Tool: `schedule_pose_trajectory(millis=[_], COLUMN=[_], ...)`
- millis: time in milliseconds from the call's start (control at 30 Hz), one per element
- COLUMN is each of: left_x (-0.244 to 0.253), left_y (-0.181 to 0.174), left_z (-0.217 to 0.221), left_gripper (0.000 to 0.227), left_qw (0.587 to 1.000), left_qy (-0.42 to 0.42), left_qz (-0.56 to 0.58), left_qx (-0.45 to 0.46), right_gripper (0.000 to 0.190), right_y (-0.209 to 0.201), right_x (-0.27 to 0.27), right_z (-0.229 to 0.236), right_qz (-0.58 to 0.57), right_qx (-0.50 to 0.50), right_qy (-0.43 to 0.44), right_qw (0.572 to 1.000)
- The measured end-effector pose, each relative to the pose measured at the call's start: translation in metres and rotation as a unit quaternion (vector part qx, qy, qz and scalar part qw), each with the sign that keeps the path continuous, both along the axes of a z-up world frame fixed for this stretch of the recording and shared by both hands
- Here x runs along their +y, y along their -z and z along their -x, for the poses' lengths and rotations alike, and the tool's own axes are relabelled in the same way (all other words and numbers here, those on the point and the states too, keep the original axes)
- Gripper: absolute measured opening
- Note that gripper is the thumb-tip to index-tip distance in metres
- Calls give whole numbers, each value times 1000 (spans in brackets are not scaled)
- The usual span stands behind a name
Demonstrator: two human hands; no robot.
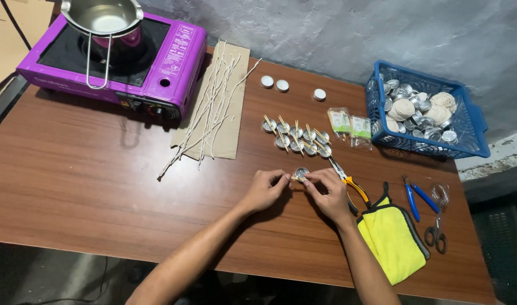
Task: Assembling candle wicks by threading them through metal sustainer tabs and crimping them with pliers.
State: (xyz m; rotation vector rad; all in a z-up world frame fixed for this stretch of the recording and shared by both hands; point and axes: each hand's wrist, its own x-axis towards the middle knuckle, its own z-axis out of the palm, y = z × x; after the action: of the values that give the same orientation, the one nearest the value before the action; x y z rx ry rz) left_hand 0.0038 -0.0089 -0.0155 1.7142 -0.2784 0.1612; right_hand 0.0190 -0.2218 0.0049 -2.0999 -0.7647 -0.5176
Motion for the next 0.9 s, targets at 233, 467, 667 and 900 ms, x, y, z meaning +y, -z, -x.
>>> schedule_pose_trajectory(millis=[233, 467, 667, 900], left_x=[0, -2, -2, -4], left_y=[-8, -2, 1, 2], left_z=[3, 1, -2, -1], left_gripper=[20, 17, 16, 13], left_qw=[1000, 999, 998, 998], left_qy=[2, -28, -52, -59], left_qz=[2, 19, 24, 28], left_qx=[10, 21, 20, 8], right_gripper=[10, 11, 9, 14], right_y=[-8, -3, -5, 11], right_x=[1, -13, -16, -23], right_z=[2, -2, -2, -11], right_qz=[-10, -33, -23, 21], right_qx=[8, 49, 94, 97], right_qy=[-3, 18, 73, 91], right_qw=[1000, 998, 993, 991])
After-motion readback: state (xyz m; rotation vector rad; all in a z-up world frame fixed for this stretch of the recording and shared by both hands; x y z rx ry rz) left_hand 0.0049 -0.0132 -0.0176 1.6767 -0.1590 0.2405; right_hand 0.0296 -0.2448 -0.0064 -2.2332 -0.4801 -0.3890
